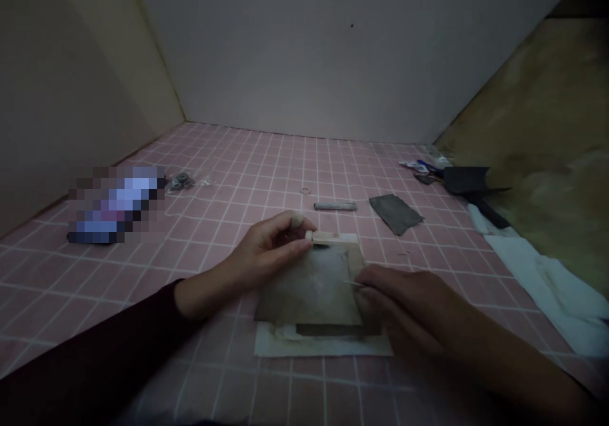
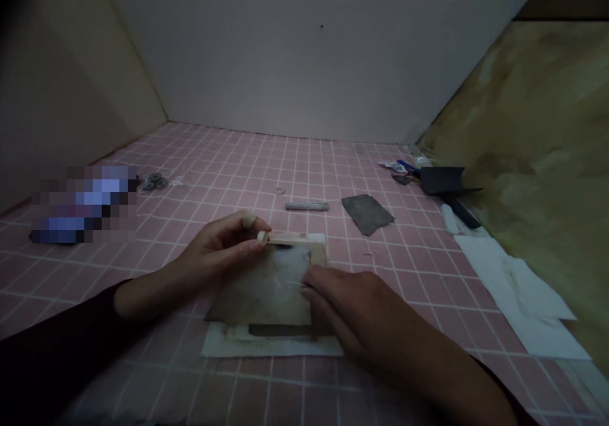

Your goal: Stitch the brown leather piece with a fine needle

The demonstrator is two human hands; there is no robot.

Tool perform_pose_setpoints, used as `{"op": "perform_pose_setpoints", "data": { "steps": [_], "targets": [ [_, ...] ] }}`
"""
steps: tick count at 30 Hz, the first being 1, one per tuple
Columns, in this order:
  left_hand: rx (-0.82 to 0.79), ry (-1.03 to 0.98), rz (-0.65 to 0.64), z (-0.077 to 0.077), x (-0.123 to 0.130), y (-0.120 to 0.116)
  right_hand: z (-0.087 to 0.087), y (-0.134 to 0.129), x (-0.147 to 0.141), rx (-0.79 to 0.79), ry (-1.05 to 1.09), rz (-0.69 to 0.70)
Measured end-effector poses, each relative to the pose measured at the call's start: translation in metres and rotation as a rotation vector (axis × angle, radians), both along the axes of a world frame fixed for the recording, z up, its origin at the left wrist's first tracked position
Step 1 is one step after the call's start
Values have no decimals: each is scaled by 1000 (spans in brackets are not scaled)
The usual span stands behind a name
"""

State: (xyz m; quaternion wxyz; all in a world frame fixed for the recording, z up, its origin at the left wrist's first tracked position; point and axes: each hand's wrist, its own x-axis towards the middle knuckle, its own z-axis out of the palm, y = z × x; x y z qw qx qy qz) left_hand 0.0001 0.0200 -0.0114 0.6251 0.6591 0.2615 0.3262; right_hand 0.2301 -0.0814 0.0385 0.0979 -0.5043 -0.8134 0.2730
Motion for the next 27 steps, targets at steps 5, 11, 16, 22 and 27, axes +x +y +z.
{"op": "perform_pose_setpoints", "data": {
  "steps": [5, 11, 16, 22, 27],
  "targets": [
    [-42, 12, -102, 1, 5, -11, -15, 7, -1, 89, 44, -40],
    [27, 48, -153, 2, 7, -19, -20, 12, -10, 113, -20, 23],
    [115, 69, -146, 3, 6, -20, -17, 20, -17, 209, -156, 40],
    [376, 95, -99, 8, 1, -18, -3, 27, -22, 41, 78, 51],
    [602, 166, -117, 12, -1, -19, -6, 30, -20, -287, 298, 43]
  ]
}}
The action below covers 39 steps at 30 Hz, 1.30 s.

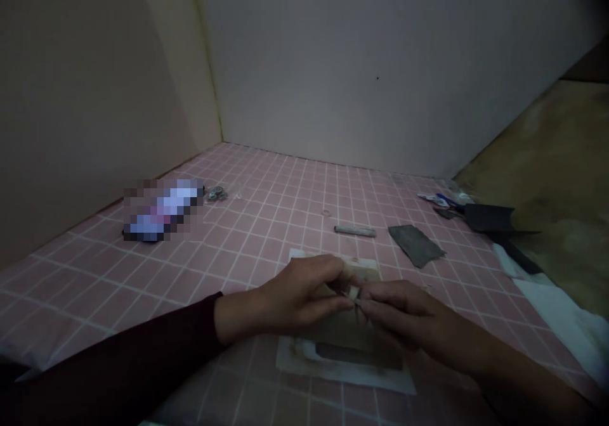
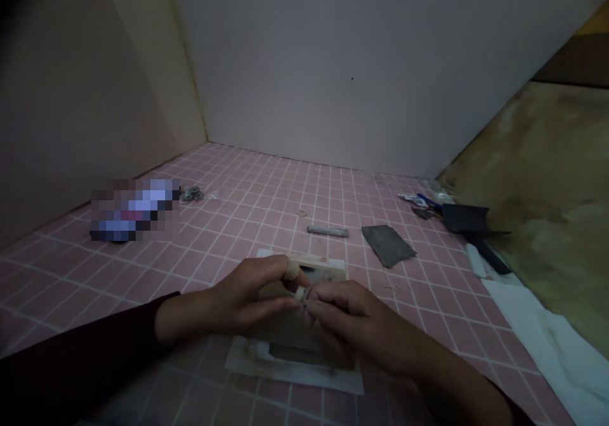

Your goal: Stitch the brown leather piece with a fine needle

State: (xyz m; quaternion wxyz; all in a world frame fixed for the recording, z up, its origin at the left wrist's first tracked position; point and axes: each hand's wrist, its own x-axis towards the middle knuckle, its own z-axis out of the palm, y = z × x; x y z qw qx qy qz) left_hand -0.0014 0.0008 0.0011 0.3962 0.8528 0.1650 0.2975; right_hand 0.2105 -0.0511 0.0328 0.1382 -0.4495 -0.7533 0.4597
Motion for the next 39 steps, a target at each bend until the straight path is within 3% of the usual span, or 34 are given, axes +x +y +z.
{"op": "perform_pose_setpoints", "data": {
  "steps": [4, 6, 9, 13, 15, 17, 20, 22, 24, 29, 31, 37, 39],
  "targets": [
    [-200, 31, 3, -5, 3, 0, -18, -4, 3, 365, -209, -5],
    [-315, 31, 7, -7, 4, 1, -24, -6, 4, 458, -306, -3],
    [-294, 18, 22, -7, 4, 1, -21, -7, 5, 432, -306, -13],
    [-56, 17, -10, -2, 2, -1, -5, -5, 5, 125, -79, -4],
    [-7, 23, -17, -1, 2, -2, -2, -4, 6, 74, -49, 15],
    [-55, 35, 10, -2, 3, -2, -7, -4, 6, 197, -122, 15],
    [-300, 28, 36, -6, 6, -1, -21, -5, 7, 517, -314, -21],
    [-456, -2, 34, -8, 7, 0, -27, -6, 7, 646, -390, -38],
    [-483, -18, 42, -9, 7, 1, -27, -7, 7, 633, -378, -42],
    [-129, 6, 53, -7, 3, 2, -8, -4, 6, 240, -146, -32],
    [-83, 10, 51, -6, 2, 2, -6, -2, 7, 181, -111, -12],
    [-469, -36, 35, -9, 7, 0, -24, -4, 8, 528, -314, -49],
    [-533, -47, 32, -9, 8, 0, -27, -5, 7, 558, -334, -57]
  ]
}}
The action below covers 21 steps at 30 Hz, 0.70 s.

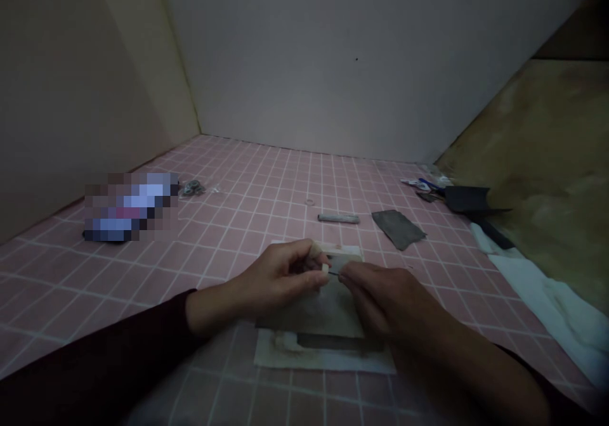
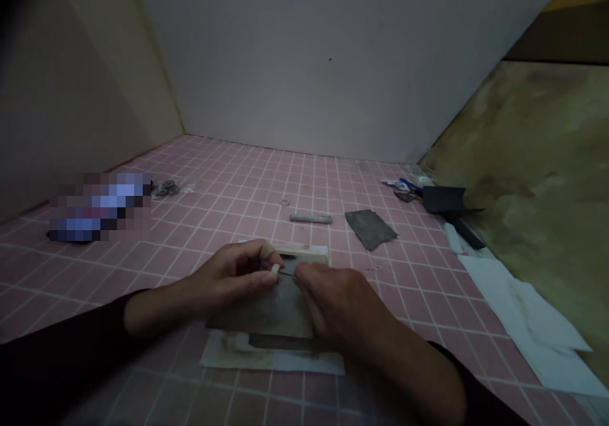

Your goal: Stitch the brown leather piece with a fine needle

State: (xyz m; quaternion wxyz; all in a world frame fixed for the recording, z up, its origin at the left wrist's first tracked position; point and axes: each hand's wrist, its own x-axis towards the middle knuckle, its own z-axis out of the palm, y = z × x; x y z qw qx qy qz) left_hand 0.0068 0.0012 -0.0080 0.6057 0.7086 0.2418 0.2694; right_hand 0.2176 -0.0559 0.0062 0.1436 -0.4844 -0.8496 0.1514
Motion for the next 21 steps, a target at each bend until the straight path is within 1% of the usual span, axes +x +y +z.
{"op": "perform_pose_setpoints", "data": {
  "steps": [2, 3, 6, 7, 8, 9, 10, 13, 14, 15, 16, 18, 20, 21],
  "targets": [
    [54, 22, -2, 0, -1, 1, 3, 0, 0, -84, 64, 12],
    [119, 38, -3, 0, -1, 1, 6, 1, 0, -162, 125, 20],
    [336, 69, -9, 1, -4, 2, 15, 4, 1, -461, 318, 53],
    [377, 73, -10, 1, -4, 2, 17, 4, 1, -513, 350, 58],
    [387, 79, -8, 1, -5, 1, 17, 4, 2, -517, 351, 61],
    [364, 88, -5, 1, -4, 1, 16, 4, 2, -467, 318, 57],
    [313, 93, -3, 1, -4, 0, 13, 4, 2, -370, 259, 46],
    [68, 79, -24, 1, -1, -1, 2, 2, 0, -21, 43, 10],
    [9, 73, -33, 1, -1, -1, -1, 1, 0, 57, -6, 7],
    [-10, 71, -35, 1, -1, -1, -4, 1, -1, 104, -33, 8],
    [17, 80, -25, 0, -1, 0, -5, 0, -1, 117, -39, 14],
    [180, 122, 2, 0, -2, 0, -3, 0, -1, 61, 17, 24],
    [385, 164, 1, 1, -4, 1, 3, 1, -2, -83, 131, 43],
    [471, 180, -10, 1, -5, 1, 7, 2, -2, -179, 195, 63]
  ]
}}
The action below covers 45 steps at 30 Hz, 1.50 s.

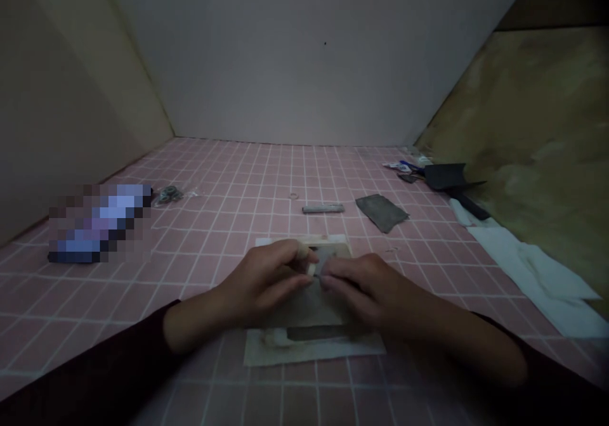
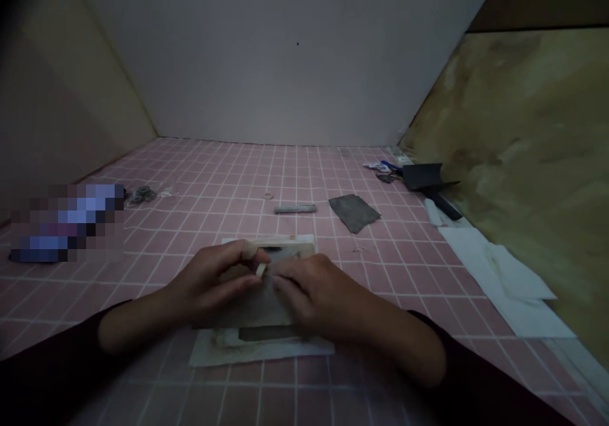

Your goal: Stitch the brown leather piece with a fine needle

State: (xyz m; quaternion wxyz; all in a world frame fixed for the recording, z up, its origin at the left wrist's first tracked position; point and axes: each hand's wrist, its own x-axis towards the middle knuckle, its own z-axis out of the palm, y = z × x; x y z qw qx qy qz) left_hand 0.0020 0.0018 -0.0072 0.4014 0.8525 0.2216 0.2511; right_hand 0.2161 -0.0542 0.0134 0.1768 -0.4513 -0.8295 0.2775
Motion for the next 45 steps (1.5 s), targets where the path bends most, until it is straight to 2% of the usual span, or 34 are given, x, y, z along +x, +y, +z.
{"op": "perform_pose_setpoints", "data": {
  "steps": [2, 4, 8, 11, 13, 16, 18, 19, 21, 25, 27, 29, 32, 34, 36, 40, 42, 43, 45],
  "targets": [
    [113, 19, -28, 1, 0, -1, 6, 1, 0, -148, 83, 51],
    [125, 20, -32, 2, 0, -2, 7, 1, 1, -149, 81, 65],
    [-101, 4, -3, 2, 2, -3, -8, -3, 1, 189, -131, -14],
    [-188, -2, 32, 1, 2, -2, -14, -5, 1, 302, -207, -33],
    [-96, 4, 28, 1, 1, -1, -9, -4, 0, 220, -147, -30],
    [101, 25, -8, 1, -1, 1, 3, 0, -2, -37, 29, 23],
    [145, 44, -23, 2, -1, 1, 8, 2, -2, -142, 88, 58],
    [129, 50, -25, 2, -1, 1, 8, 2, -2, -136, 78, 62],
    [25, 44, -16, 3, 0, 0, 2, 1, -1, -2, -15, 41],
    [-367, -29, 7, 5, 3, -3, -16, -3, 1, 390, -252, -15],
    [-446, -58, 11, 5, 4, -3, -18, -5, 1, 443, -276, -23],
    [-328, -53, 30, 4, 3, -1, -13, -5, 0, 340, -209, -29],
    [-39, -15, 22, 3, 0, 1, 2, -2, -2, 38, 0, -6],
    [31, -1, -4, 3, -1, 2, 9, -1, -2, -67, 78, 47],
    [-43, -6, -3, 3, 0, 1, 7, 0, -1, -29, 61, 59],
    [-477, -78, 16, 4, 5, -4, -10, -3, 1, 275, -159, 1],
    [-625, -125, 14, 4, 6, -5, -16, -5, 1, 368, -234, -21],
    [-636, -136, 15, 4, 6, -5, -16, -5, 1, 370, -235, -23],
    [-530, -127, 26, 3, 5, -3, -11, -4, 0, 285, -154, -15]
  ]
}}
